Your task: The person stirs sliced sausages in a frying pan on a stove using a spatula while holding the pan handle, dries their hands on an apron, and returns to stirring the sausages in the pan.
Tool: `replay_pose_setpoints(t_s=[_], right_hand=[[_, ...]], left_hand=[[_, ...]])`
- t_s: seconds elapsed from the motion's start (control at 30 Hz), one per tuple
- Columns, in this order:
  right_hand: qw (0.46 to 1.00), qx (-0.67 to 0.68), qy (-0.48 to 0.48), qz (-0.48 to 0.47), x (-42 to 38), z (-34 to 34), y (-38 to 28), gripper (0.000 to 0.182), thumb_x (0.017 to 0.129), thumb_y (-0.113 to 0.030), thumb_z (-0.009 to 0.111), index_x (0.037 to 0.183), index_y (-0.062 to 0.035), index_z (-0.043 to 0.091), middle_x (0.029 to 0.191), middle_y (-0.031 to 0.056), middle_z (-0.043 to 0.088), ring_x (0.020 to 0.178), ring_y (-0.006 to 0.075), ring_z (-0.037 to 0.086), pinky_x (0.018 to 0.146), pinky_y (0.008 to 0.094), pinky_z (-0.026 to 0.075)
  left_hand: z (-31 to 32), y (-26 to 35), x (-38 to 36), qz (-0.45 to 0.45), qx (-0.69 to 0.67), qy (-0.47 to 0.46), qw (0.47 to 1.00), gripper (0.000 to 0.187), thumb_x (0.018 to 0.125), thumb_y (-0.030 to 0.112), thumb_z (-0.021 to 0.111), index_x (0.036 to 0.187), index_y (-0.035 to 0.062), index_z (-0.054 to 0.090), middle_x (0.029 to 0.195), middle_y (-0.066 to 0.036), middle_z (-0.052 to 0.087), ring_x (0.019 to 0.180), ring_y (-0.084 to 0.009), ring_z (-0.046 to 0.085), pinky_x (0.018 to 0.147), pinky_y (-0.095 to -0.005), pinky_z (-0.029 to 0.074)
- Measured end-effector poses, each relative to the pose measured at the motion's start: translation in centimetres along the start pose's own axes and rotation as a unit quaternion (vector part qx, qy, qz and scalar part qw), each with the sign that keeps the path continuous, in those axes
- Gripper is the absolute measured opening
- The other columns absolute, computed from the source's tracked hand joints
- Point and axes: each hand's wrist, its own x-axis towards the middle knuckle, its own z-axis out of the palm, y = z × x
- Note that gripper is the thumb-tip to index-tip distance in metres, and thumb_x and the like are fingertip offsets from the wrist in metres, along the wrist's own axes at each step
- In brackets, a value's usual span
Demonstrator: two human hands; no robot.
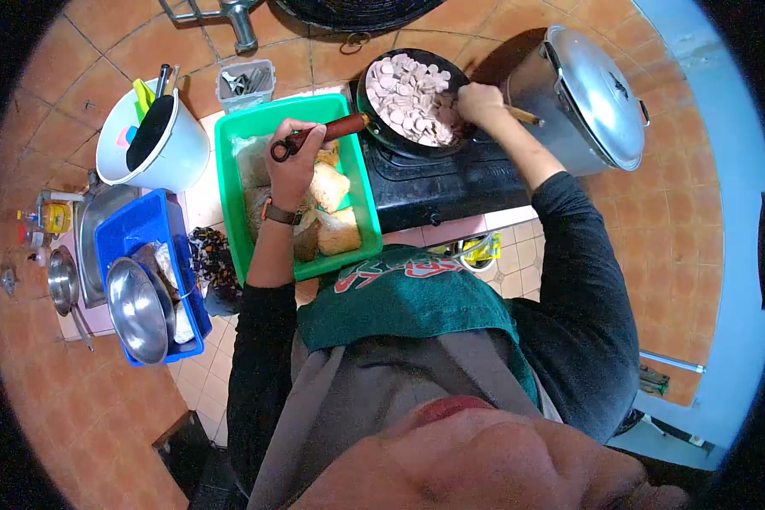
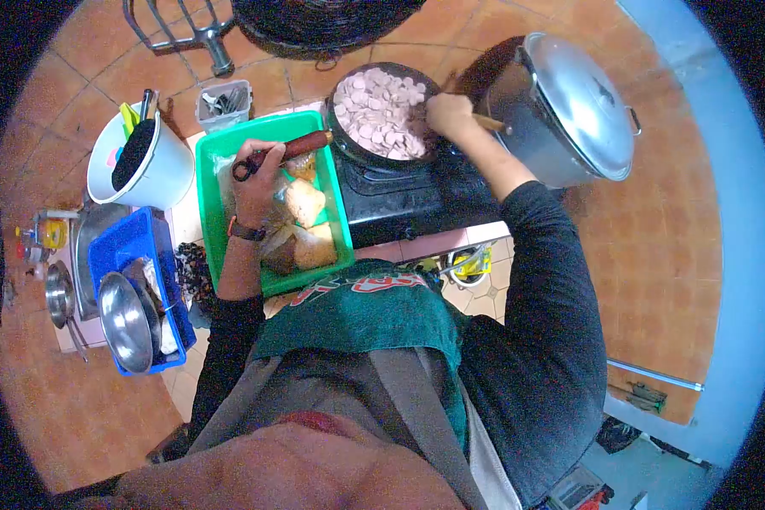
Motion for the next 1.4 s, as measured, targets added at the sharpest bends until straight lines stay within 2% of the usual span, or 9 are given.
replay_pose_setpoints(t_s=[0.13,0.37,0.5,0.6,0.7,0.83,1.1,1.27,1.4], right_hand=[[0.996,0.046,-0.069,-0.032,-2.2,-0.9,-3.0,0.032,0.086,-0.025,0.053,0.106,-0.0062,0.069,0.11,0.0163,0.067,0.101,0.0319,0.066,0.085,0.0423,0.053],[0.995,0.069,-0.036,-0.064,-6.0,-4.2,-0.9,0.037,0.082,-0.04,0.063,0.1,-0.0079,0.071,0.104,0.0169,0.068,0.098,0.0316,0.066,0.082,0.0441,0.053],[0.99,-0.038,0.106,-0.089,-2.3,-3.2,3.7,0.021,0.081,-0.024,0.062,0.09,-0.0078,0.072,0.096,0.0141,0.07,0.091,0.0303,0.068,0.076,0.043,0.055],[0.936,-0.177,0.246,-0.18,0.6,-0.2,5.0,0.018,0.078,-0.017,0.061,0.089,-0.007,0.072,0.093,0.0149,0.07,0.087,0.0308,0.069,0.073,0.0421,0.056],[0.98,-0.101,0.003,-0.172,-1.3,-0.6,3.2,0.019,0.071,-0.014,0.061,0.086,-0.0139,0.072,0.085,0.0134,0.069,0.088,0.0309,0.067,0.073,0.0441,0.054],[0.977,0.062,-0.065,-0.194,-4.3,-1.4,1.2,0.029,0.075,-0.018,0.064,0.102,-0.0193,0.073,0.097,0.0112,0.07,0.091,0.0309,0.066,0.08,0.0407,0.053],[0.964,0.239,-0.02,-0.112,-3.2,1.5,-3.8,0.025,0.079,-0.024,0.062,0.101,-0.0156,0.071,0.104,0.0135,0.068,0.101,0.0308,0.064,0.087,0.0419,0.05],[0.934,0.342,0.028,-0.1,1.2,4.5,-4.6,0.028,0.081,-0.024,0.066,0.101,-0.0033,0.068,0.096,0.0215,0.068,0.093,0.0357,0.065,0.082,0.0397,0.05],[0.908,0.415,-0.012,-0.058,2.6,4.4,-3.9,0.028,0.076,-0.02,0.063,0.1,-0.0072,0.072,0.096,0.0198,0.069,0.09,0.0312,0.068,0.082,0.0376,0.051]], left_hand=[[0.2,0.0,-0.2,0.0,-0.014,0.008,1.0,0.01,0.086,0.006,0.068,0.085,0.0016,0.059,0.079,-0.007,0.067,0.07,-0.0141,0.068,0.062,-0.0258,0.054],[0.1,-0.2,0.0,0.003,-0.016,0.007,1.0,0.01,0.086,0.006,0.068,0.085,0.0017,0.059,0.078,-0.007,0.067,0.069,-0.0145,0.068,0.062,-0.0261,0.054],[0.1,-0.5,0.0,0.004,-0.018,0.003,1.0,0.01,0.085,0.006,0.068,0.085,0.0016,0.059,0.078,-0.007,0.067,0.069,-0.0146,0.068,0.062,-0.026,0.055],[-0.1,-0.6,0.0,-0.005,-0.029,0.001,1.0,0.01,0.085,0.005,0.068,0.085,0.0017,0.059,0.079,-0.007,0.067,0.069,-0.0146,0.068,0.062,-0.0262,0.055],[0.1,-0.1,0.0,-0.003,-0.014,0.013,1.0,0.009,0.085,0.005,0.068,0.084,0.002,0.059,0.078,-0.007,0.067,0.069,-0.0145,0.068,0.062,-0.0261,0.055],[0.0,-0.3,0.2,0.0,-0.015,0.005,1.0,0.009,0.085,0.005,0.068,0.084,0.0019,0.06,0.078,-0.006,0.066,0.069,-0.0142,0.068,0.061,-0.0258,0.055],[-0.5,0.3,0.4,-0.005,-0.041,-0.034,0.999,0.009,0.085,0.005,0.068,0.084,0.0004,0.059,0.082,-0.007,0.066,0.072,-0.0161,0.068,0.063,-0.0272,0.058],[-0.7,0.4,0.4,-0.023,-0.04,-0.038,0.998,0.009,0.085,0.004,0.068,0.085,0.0,0.06,0.082,-0.007,0.066,0.074,-0.0164,0.068,0.063,-0.0272,0.058],[-0.7,-0.1,0.4,0.001,-0.042,-0.042,0.998,0.01,0.085,0.005,0.068,0.084,0.0001,0.06,0.082,-0.007,0.066,0.074,-0.0163,0.068,0.063,-0.0271,0.058]])
